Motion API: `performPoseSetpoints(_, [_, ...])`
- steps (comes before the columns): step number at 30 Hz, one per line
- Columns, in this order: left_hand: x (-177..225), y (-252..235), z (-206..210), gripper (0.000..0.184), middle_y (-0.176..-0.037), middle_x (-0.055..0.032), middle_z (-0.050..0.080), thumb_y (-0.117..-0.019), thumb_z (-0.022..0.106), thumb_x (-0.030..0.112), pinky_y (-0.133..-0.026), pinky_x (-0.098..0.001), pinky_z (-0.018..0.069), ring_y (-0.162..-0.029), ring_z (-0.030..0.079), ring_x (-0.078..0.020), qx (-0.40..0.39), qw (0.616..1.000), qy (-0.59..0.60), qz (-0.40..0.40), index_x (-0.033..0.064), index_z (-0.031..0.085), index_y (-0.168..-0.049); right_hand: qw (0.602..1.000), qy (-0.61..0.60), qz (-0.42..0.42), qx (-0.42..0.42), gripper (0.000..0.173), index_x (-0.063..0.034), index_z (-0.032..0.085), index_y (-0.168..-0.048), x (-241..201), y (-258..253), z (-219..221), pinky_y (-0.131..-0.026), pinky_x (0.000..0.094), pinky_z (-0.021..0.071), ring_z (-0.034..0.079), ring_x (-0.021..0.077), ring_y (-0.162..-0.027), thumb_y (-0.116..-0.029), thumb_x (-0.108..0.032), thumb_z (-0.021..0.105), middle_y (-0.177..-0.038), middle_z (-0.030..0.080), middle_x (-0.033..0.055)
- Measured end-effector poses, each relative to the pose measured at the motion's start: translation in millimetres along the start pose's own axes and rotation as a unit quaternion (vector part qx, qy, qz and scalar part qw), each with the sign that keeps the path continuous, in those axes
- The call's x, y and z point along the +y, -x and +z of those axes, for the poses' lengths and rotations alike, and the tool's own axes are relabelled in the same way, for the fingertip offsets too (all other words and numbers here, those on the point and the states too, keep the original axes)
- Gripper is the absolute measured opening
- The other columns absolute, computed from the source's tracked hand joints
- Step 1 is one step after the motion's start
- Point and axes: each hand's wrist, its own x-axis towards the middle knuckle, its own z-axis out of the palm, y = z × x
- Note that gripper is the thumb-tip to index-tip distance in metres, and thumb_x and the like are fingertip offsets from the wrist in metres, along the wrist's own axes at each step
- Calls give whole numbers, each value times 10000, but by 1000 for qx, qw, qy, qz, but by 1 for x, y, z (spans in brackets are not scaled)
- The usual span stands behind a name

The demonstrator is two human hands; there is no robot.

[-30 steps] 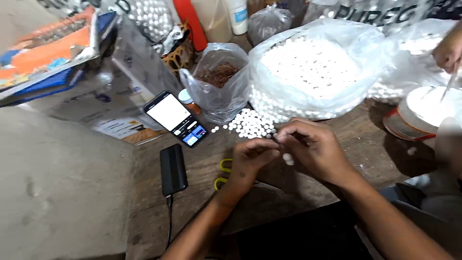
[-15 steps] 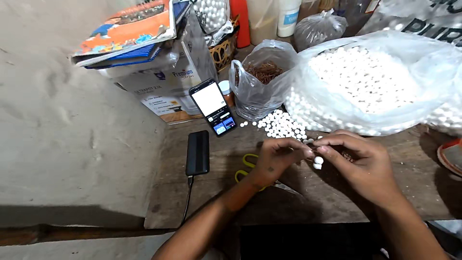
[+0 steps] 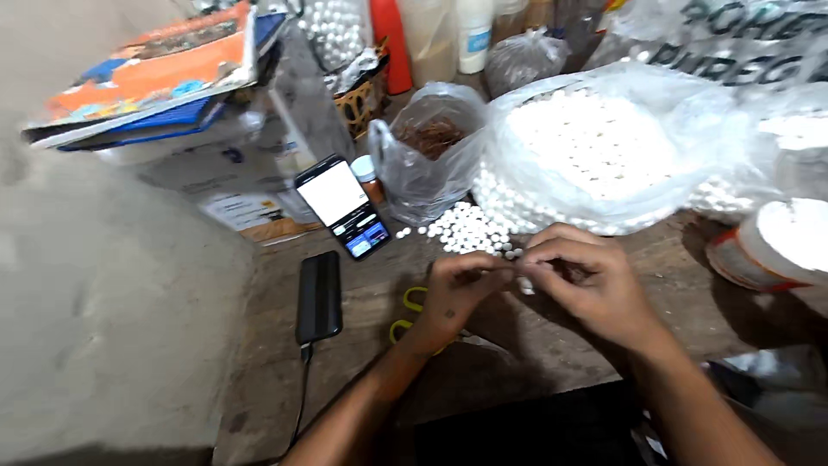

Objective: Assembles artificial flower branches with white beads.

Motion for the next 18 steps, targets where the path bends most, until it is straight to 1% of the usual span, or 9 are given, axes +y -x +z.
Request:
performPoseSetpoints(5, [-3, 2, 1, 96, -1012, 24, 742, -955, 658, 34, -796, -185, 581, -915, 686, -4, -21, 997, -78, 12, 12, 749, -975, 999, 43, 1, 1, 158, -47, 757, -955, -4, 5, -1, -689, 178, 535, 624, 19, -775, -970, -187, 684, -967, 706, 49])
performPoseSetpoints(7, [-3, 1, 1, 107, -1011, 29, 750, -949, 656, 33, -788, -185, 591, -904, 696, -6, -22, 995, -98, 23, 25, 759, -976, 994, 108, -12, 25, 185, -76, 770, -982, -15, 9, -9, -720, 228, 552, 650, 58, -800, -983, -233, 671, -982, 720, 55])
performPoseSetpoints(9, [-5, -1, 2, 107, -1022, 41, 762, -951, 668, 63, -807, -187, 593, -928, 706, -16, -17, 993, -112, 41, 59, 772, -977, 985, 151, -37, 79, 200, -71, 773, -997, -30, 14, -25, -739, 211, 552, 653, 56, -818, -992, -238, 662, -965, 721, 58])
performPoseSetpoints(11, [-5, -2, 4, 122, -1028, 57, 768, -963, 660, 103, -820, -181, 589, -944, 710, -17, -16, 991, -120, 52, 97, 781, -969, 968, 189, -41, 162, 192, -59, 777, -956, -39, 21, -46, -705, 167, 546, 649, 17, -785, -989, -213, 669, -926, 731, 40])
performPoseSetpoints(12, [-5, -2, 5, 129, -1027, 61, 767, -971, 653, 118, -814, -180, 586, -940, 708, -17, -18, 991, -122, 55, 108, 782, -965, 951, 232, -23, 204, 188, -65, 784, -929, -41, 23, -57, -678, 163, 540, 646, 8, -763, -973, -208, 669, -896, 730, 20])
performPoseSetpoints(13, [-5, -2, 5, 130, -1027, 70, 768, -974, 652, 134, -805, -175, 586, -935, 708, -13, -18, 990, -126, 58, 124, 782, -961, 928, 284, 12, 239, 203, -74, 792, -939, -40, 24, -67, -637, 182, 529, 632, 16, -726, -955, -232, 665, -856, 714, 1])
performPoseSetpoints(15, [-6, -1, 8, 128, -1028, 95, 767, -979, 662, 178, -797, -169, 586, -929, 708, -2, -17, 990, -125, 62, 169, 789, -965, 879, 394, 90, 254, 341, -51, 773, -1119, -28, 24, -83, -571, 315, 488, 585, 129, -645, -955, -323, 648, -782, 658, 28])
performPoseSetpoints(17, [-7, -1, 10, 129, -1021, 103, 769, -974, 671, 205, -794, -173, 586, -923, 709, -4, -16, 991, -118, 61, 192, 799, -967, 826, 498, 139, 223, 596, 11, 650, -1350, -4, 26, -96, -512, 441, 494, 592, 254, -573, -974, -449, 604, -709, 628, 89])
performPoseSetpoints(18, [-7, -1, 12, 128, -1015, 109, 768, -968, 676, 206, -784, -170, 586, -912, 708, 0, -14, 991, -118, 55, 197, 804, -967, 803, 534, 158, 212, 684, 33, 595, -1398, 12, 28, -103, -493, 479, 489, 600, 294, -555, -981, -509, 568, -685, 619, 108])
